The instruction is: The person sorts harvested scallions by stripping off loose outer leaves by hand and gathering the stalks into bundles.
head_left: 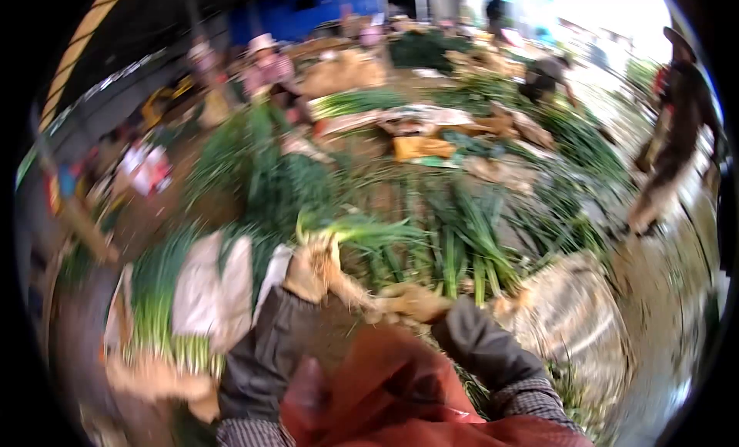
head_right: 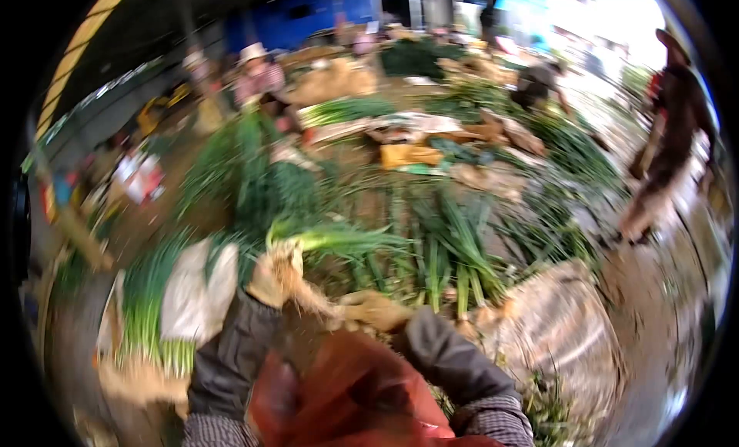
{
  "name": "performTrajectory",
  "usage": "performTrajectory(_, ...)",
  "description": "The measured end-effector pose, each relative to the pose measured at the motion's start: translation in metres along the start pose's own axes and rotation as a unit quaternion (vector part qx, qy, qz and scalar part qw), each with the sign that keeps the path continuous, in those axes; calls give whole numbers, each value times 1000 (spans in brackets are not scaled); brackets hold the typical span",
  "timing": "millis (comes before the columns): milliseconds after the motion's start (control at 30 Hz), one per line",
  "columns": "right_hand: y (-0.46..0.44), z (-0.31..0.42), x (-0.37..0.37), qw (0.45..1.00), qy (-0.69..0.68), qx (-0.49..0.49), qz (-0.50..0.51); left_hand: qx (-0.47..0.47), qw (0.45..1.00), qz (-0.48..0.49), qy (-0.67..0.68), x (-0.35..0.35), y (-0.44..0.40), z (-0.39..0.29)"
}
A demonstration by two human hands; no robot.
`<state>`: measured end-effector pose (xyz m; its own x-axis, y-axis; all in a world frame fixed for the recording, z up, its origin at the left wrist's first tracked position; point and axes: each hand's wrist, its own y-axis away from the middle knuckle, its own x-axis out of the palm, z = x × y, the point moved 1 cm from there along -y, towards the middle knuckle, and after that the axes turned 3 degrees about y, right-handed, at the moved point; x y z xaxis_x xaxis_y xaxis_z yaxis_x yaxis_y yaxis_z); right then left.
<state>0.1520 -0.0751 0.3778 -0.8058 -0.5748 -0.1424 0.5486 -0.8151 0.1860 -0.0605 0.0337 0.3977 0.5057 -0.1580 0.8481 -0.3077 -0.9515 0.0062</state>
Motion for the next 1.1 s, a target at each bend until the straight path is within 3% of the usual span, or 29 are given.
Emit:
performTrajectory(67, 26, 27, 9, 998, 56, 32, 24, -84, 994, 63, 20, 16, 38, -76)
performTrajectory(133, 43, 23, 6, 996, 85, 6, 0, -16, 997, 82, -6, 10, 75, -148)
performTrajectory(167, 36, -22, -13, 977, -200, -28, 62, 38, 997, 53, -39, 25, 108, -180)
performTrajectory(200, 45, -40, -19, 976, -211, -48, -32, 68, 995, 35, -67, 31, 140, -208)
performTrajectory(267, 65, -48, -31, 982, -37, -26, -183, 111, 986, 5, -121, 37, 214, -266)
performTrajectory(300, 70, -53, -39, 974, 19, -24, -225, 210, 959, -32, -189, 42, 251, -280)
performTrajectory(467, 69, -103, -70, 942, -2, -56, -329, 366, 855, -194, -312, -1, 387, -313)
performTrajectory(533, 77, -125, -84, 943, -30, -21, -330, 395, 824, -253, -319, -35, 436, -306)
performTrajectory(600, 78, -145, -83, 930, 13, 27, -366, 415, 812, -288, -293, -94, 483, -287)
performTrajectory(667, 84, -189, -106, 965, -2, 40, -260, 432, 772, -338, -322, -120, 516, -242)
performTrajectory(733, 101, -219, -109, 962, 10, 85, -258, 424, 784, -361, -275, -187, 551, -188)
performTrajectory(800, 114, -250, -109, 957, 18, 125, -262, 371, 801, -434, -179, -234, 571, -120)
performTrajectory(833, 119, -264, -110, 954, 24, 144, -261, 300, 777, -514, -206, -253, 580, -81)
performTrajectory(933, 135, -292, -106, 943, 35, 194, -269, 140, 782, -591, -142, -392, 623, 62)
performTrajectory(1000, 150, -315, -109, 936, 42, 218, -274, 27, 718, -695, -3, -398, 636, 115)
performTrajectory(1033, 155, -313, -103, 932, 43, 227, -279, 24, 719, -695, -1, -402, 648, 129)
performTrajectory(1100, 164, -320, -104, 928, 44, 232, -288, -52, 724, -669, -160, -424, 669, 145)
